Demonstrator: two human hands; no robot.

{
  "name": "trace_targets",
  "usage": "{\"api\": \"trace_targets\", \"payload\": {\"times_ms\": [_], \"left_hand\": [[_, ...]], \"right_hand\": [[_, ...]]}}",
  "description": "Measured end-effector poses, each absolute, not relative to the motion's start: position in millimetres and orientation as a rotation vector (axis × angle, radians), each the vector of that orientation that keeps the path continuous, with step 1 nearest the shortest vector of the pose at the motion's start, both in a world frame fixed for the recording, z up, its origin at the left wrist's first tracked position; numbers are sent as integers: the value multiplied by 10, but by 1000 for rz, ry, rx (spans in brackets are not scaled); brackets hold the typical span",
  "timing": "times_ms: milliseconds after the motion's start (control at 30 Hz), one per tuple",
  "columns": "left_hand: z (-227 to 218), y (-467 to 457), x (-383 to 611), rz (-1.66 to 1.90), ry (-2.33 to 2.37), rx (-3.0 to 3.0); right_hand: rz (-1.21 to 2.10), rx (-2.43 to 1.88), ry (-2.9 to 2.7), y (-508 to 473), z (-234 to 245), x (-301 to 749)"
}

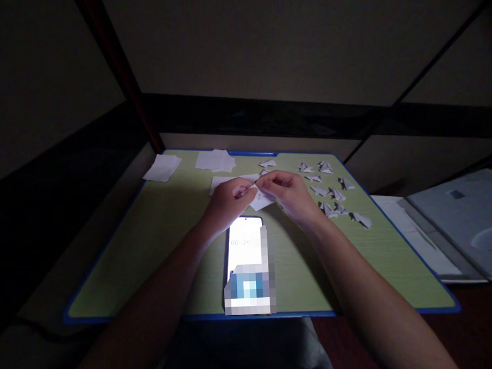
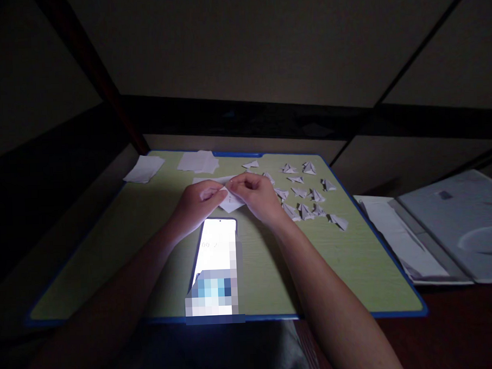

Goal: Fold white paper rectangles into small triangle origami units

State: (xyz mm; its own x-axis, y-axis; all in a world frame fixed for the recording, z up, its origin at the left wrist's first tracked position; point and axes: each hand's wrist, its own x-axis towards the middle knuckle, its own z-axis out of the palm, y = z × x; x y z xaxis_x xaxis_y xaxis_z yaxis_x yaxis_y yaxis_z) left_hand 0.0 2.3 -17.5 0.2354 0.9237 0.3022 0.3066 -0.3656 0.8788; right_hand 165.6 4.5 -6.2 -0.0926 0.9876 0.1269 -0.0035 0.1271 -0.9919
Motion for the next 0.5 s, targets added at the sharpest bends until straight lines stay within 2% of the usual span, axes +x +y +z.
{"api": "trace_targets", "payload": {"times_ms": [500], "left_hand": [[-158, 29, -19, 1100, 1169, 1813]], "right_hand": [[1181, -1056, -1328, 53, -54, 1670]]}}
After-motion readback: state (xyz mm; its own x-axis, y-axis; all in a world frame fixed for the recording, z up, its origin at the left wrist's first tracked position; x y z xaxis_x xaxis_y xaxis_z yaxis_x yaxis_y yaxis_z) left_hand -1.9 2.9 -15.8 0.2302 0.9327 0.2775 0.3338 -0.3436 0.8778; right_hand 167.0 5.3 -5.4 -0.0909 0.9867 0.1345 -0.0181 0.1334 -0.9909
